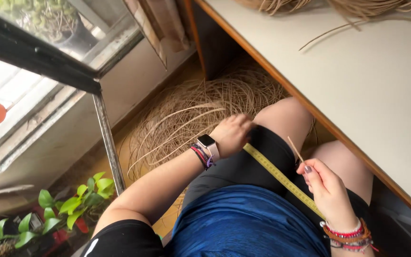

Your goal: Measuring and cutting natural fiber strips to length using a tape measure and scissors

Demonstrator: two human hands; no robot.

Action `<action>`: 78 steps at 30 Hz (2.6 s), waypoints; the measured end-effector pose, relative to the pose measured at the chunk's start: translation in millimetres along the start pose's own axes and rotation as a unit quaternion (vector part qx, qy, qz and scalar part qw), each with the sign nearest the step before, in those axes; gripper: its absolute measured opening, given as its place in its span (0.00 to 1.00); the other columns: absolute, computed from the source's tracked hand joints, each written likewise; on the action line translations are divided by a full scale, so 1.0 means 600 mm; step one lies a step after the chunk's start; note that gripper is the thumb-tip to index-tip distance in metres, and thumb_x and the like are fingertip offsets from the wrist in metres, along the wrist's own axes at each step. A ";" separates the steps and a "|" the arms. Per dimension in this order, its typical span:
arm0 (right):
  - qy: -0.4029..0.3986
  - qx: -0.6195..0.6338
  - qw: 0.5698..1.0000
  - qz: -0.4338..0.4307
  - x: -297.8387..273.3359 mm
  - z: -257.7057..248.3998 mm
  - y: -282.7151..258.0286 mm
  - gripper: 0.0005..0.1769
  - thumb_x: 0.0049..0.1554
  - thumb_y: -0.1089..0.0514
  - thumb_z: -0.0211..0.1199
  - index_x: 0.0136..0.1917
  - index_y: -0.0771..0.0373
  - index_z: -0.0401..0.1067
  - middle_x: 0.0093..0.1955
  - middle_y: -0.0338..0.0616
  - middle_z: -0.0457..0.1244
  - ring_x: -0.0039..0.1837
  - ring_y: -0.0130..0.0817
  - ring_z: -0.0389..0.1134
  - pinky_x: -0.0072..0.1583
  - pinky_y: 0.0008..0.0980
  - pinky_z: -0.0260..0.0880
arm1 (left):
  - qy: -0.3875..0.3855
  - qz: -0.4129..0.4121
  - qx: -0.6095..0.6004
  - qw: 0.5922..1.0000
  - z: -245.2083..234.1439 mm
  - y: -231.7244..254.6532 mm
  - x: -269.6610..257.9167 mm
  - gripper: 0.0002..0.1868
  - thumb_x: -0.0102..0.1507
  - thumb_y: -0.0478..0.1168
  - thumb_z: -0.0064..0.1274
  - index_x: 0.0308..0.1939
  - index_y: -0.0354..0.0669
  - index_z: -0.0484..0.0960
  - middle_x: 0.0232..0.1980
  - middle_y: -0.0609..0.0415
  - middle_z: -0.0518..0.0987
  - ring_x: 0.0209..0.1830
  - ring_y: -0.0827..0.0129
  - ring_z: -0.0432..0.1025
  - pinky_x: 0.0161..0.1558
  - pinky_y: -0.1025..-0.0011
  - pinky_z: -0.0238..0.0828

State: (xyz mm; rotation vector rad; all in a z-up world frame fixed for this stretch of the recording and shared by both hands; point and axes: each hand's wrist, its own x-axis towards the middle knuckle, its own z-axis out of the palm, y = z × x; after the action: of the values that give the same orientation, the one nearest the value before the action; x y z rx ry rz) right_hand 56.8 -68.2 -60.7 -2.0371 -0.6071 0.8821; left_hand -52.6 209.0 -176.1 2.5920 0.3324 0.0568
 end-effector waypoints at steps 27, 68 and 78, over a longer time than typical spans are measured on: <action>0.176 -0.078 0.981 0.010 -0.128 -0.083 -0.015 0.17 0.66 0.54 0.49 0.57 0.57 0.77 0.52 0.34 0.76 0.31 0.24 0.62 0.37 0.24 0.62 | -0.180 0.325 -0.346 0.862 -0.124 0.282 0.045 0.08 0.65 0.44 0.50 0.44 0.53 0.83 0.36 0.64 0.85 0.28 0.73 0.77 0.37 0.75 0.71; 0.054 0.002 0.990 -0.133 -0.091 -0.074 -0.036 0.13 0.62 0.59 0.56 0.47 0.62 0.82 0.48 0.40 0.70 0.35 0.27 0.67 0.41 0.22 0.72 | -0.163 0.096 -0.541 0.820 -0.155 0.257 0.036 0.07 0.63 0.33 0.62 0.44 0.42 0.80 0.34 0.57 0.82 0.31 0.79 0.78 0.39 0.84 0.77; 0.076 0.088 0.992 0.042 -0.136 -0.114 0.040 0.21 0.60 0.62 0.56 0.66 0.65 0.73 0.46 0.49 0.76 0.30 0.28 0.66 0.44 0.26 0.75 | -0.113 0.052 -0.477 0.870 -0.190 0.201 0.065 0.05 0.63 0.32 0.62 0.34 0.43 0.81 0.32 0.57 0.83 0.29 0.73 0.83 0.35 0.83 0.80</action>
State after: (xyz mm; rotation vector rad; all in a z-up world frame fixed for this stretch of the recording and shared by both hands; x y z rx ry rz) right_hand 59.0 -169.8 -21.5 -1.9591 -0.3512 0.7917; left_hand 0.1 174.4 -17.6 1.6010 0.0392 -0.0398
